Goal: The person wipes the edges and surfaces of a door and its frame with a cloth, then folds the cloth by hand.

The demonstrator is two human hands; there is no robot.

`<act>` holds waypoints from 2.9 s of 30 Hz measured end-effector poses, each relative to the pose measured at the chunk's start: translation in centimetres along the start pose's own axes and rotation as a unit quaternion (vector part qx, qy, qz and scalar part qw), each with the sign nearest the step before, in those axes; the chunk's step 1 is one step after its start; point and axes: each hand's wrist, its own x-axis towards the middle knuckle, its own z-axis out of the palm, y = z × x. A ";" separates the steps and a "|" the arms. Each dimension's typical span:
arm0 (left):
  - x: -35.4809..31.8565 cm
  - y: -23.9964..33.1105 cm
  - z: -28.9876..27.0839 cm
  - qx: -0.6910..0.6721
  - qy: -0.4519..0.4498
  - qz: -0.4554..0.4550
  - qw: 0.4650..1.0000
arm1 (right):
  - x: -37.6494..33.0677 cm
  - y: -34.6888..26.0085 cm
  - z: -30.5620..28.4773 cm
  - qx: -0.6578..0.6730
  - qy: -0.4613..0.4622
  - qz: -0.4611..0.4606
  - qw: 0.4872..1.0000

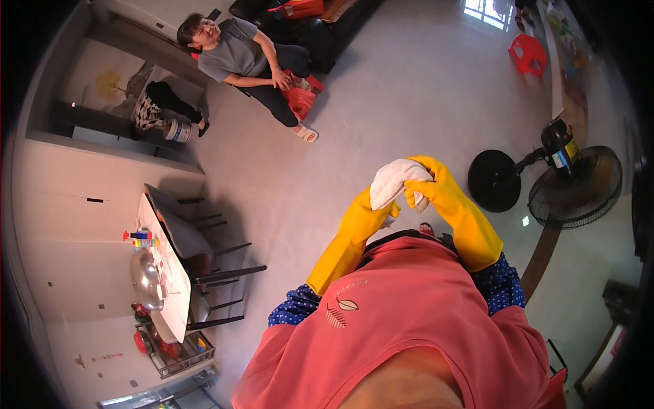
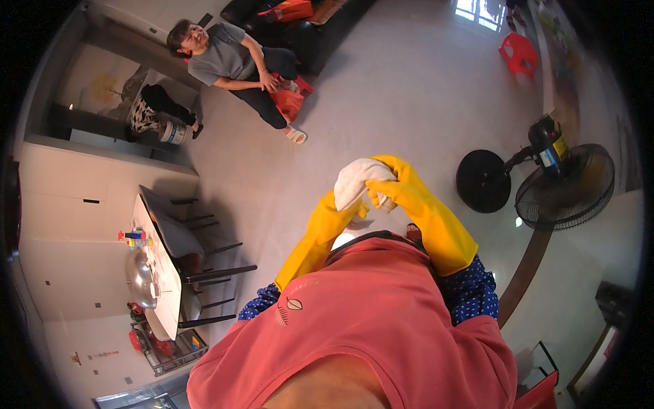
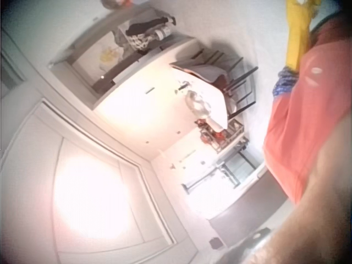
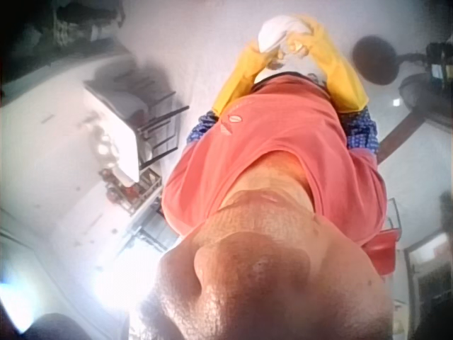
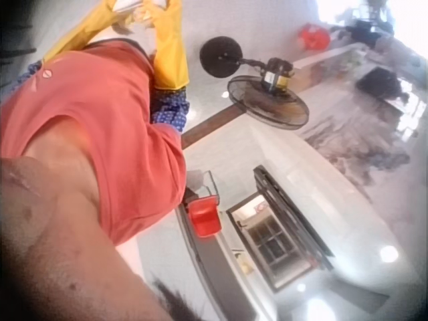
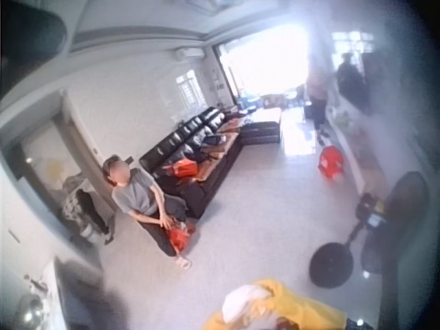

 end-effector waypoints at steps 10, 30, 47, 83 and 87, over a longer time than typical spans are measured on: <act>0.7 -0.8 -0.1 0.040 -0.023 -0.022 0.999 | -0.2 -0.3 -0.2 0.011 0.036 -0.035 0.999; 1.6 1.0 -0.6 0.067 -0.061 -0.038 0.995 | 0.9 -1.4 -0.3 0.022 0.081 -0.085 0.993; 1.0 -2.2 -2.0 0.095 -0.062 -0.052 0.992 | -0.4 -1.7 0.4 0.022 0.075 -0.044 0.996; -2.4 1.1 -0.1 0.101 0.122 0.099 0.982 | -2.8 6.7 -8.5 -0.404 0.138 -0.038 0.904; -2.5 1.4 -0.2 0.044 0.137 0.084 0.986 | -2.9 7.0 -9.8 -0.485 0.153 -0.062 0.858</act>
